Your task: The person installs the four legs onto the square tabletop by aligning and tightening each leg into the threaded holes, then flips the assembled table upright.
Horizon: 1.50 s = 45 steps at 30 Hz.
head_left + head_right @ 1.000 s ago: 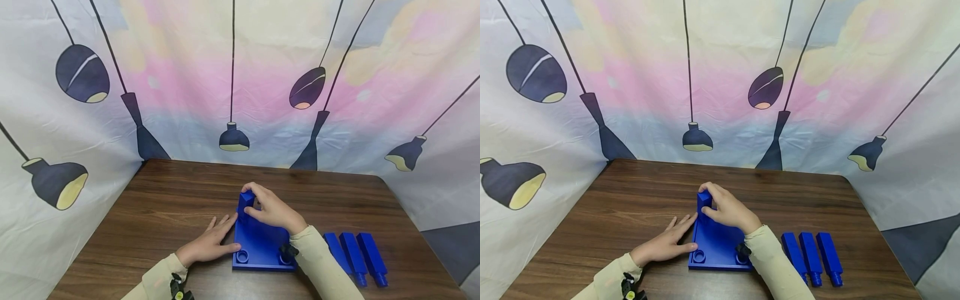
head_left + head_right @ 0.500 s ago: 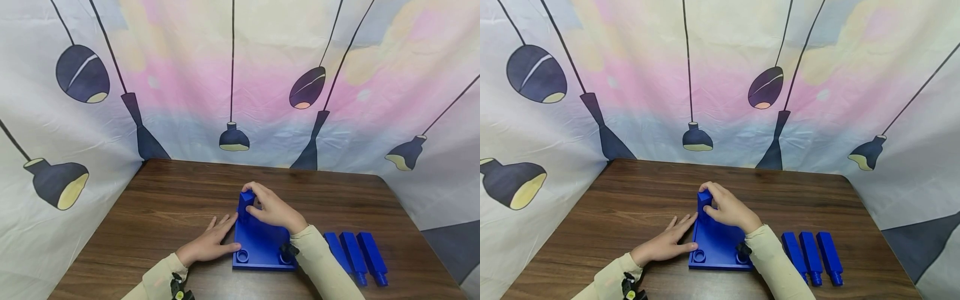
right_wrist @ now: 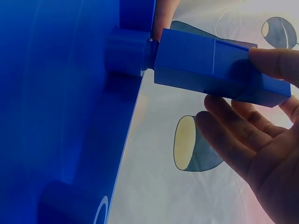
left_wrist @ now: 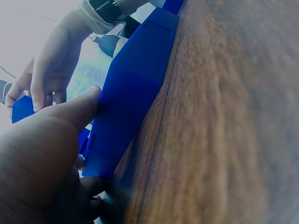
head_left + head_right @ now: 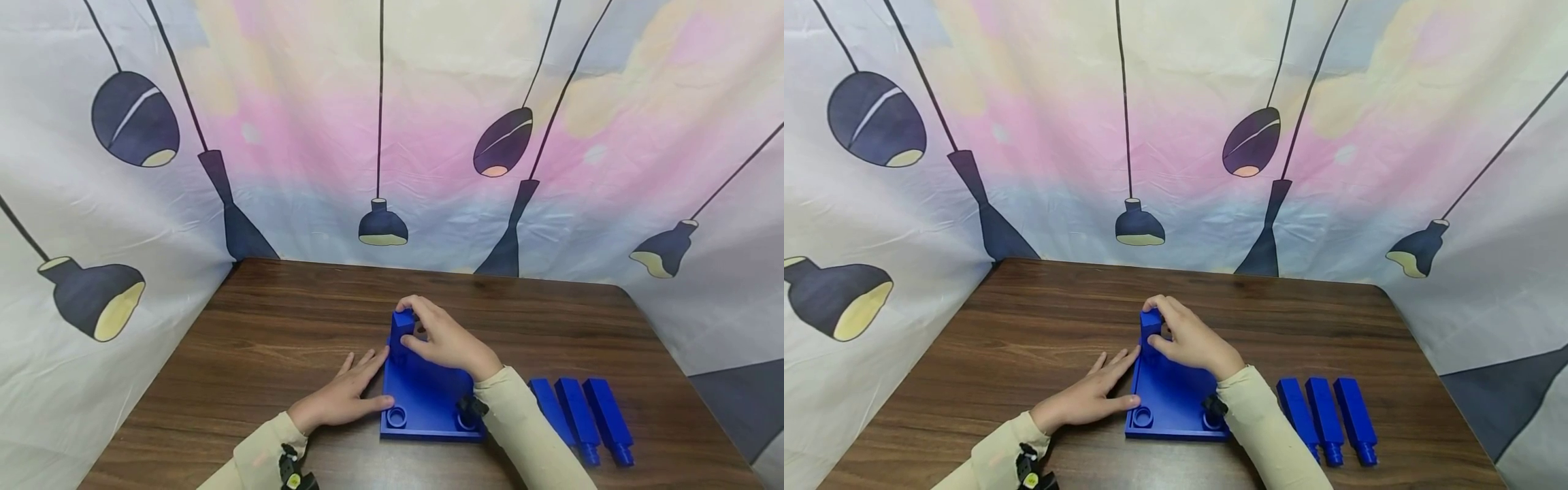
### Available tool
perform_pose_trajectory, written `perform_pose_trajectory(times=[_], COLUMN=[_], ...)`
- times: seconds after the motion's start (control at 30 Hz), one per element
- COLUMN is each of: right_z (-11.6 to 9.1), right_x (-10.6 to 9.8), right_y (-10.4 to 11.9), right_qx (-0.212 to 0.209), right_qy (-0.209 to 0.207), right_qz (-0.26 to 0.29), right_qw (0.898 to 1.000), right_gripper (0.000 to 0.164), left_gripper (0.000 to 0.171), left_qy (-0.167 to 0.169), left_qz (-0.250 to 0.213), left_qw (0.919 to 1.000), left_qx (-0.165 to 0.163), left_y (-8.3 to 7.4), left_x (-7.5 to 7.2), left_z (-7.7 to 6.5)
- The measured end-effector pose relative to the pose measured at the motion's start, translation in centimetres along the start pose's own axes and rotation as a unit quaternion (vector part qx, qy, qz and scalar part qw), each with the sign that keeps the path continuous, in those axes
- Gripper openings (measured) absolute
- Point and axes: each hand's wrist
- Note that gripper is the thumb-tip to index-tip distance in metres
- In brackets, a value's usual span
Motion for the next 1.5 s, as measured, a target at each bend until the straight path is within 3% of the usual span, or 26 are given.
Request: perform_pose_trajectory(times=[1.5], right_z=[-0.18], right_x=[-0.06], right_y=[0.13], right_qx=[-0.010], right_qy=[-0.003], right_qz=[-0.036], right_qw=[0.999], right_gripper=[0.049], left_gripper=[0.089], left_qy=[0.000], left_qz=[-0.005], left_qw=[1.0000], left_qx=[0.001], left_y=[0.00], left_x=[0.09], left_z=[0.00])
Point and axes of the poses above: each hand's wrist, its own z-axis towards the middle knuckle, its own x-axis out of the palm, y = z × x, and after that the axes turned 11 degrees about z, right-handed
